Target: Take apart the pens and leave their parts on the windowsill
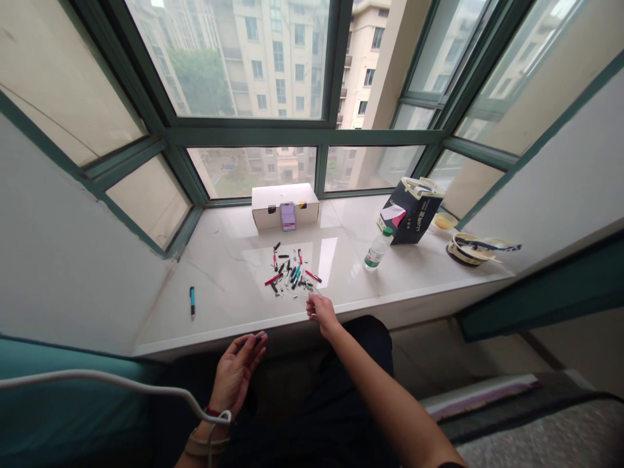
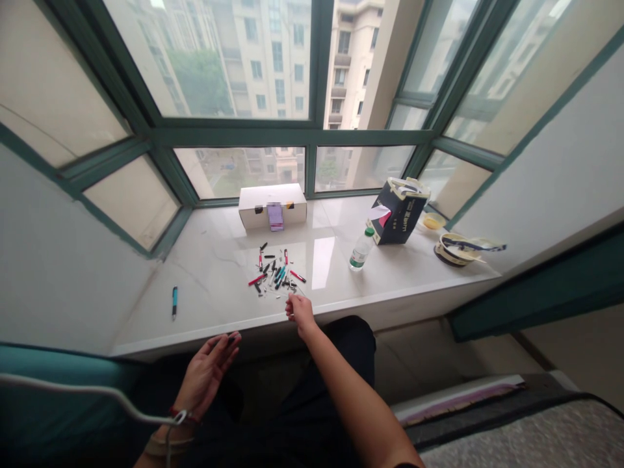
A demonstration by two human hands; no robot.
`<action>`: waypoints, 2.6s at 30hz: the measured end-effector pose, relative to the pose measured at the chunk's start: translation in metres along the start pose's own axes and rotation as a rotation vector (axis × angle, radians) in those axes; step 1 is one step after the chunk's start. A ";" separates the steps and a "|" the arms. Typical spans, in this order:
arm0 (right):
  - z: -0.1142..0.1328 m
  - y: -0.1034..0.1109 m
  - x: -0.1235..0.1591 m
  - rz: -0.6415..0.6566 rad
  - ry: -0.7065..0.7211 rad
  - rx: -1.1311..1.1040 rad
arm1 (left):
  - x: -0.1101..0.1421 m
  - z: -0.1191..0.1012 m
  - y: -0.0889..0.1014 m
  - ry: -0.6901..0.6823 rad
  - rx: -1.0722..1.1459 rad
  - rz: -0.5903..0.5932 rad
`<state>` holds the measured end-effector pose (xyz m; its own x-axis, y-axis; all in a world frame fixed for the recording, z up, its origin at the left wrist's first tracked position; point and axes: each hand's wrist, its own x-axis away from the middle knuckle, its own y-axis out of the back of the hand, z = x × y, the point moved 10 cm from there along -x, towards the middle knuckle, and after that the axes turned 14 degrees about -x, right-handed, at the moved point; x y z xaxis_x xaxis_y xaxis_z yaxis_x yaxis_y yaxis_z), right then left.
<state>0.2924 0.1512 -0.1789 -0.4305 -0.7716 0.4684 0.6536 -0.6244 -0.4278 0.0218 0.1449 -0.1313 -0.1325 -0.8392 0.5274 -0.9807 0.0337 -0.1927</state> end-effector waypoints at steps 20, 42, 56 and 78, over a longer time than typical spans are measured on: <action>-0.022 -0.056 0.070 0.374 0.198 0.420 | -0.005 0.024 -0.005 0.056 -0.007 0.045; -0.020 -0.062 0.112 0.448 0.265 0.509 | 0.016 0.021 -0.009 0.003 -0.083 0.091; 0.063 -0.022 -0.047 -0.034 0.483 0.707 | 0.015 0.022 0.009 0.072 -0.060 0.036; 0.086 0.070 -0.057 -0.340 0.784 1.386 | -0.023 -0.024 -0.056 0.192 0.232 0.155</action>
<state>0.4162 0.1613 -0.1692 -0.5745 -0.7688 -0.2810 0.3090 -0.5215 0.7953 0.0767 0.1754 -0.1132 -0.3234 -0.7156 0.6191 -0.8909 0.0097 -0.4541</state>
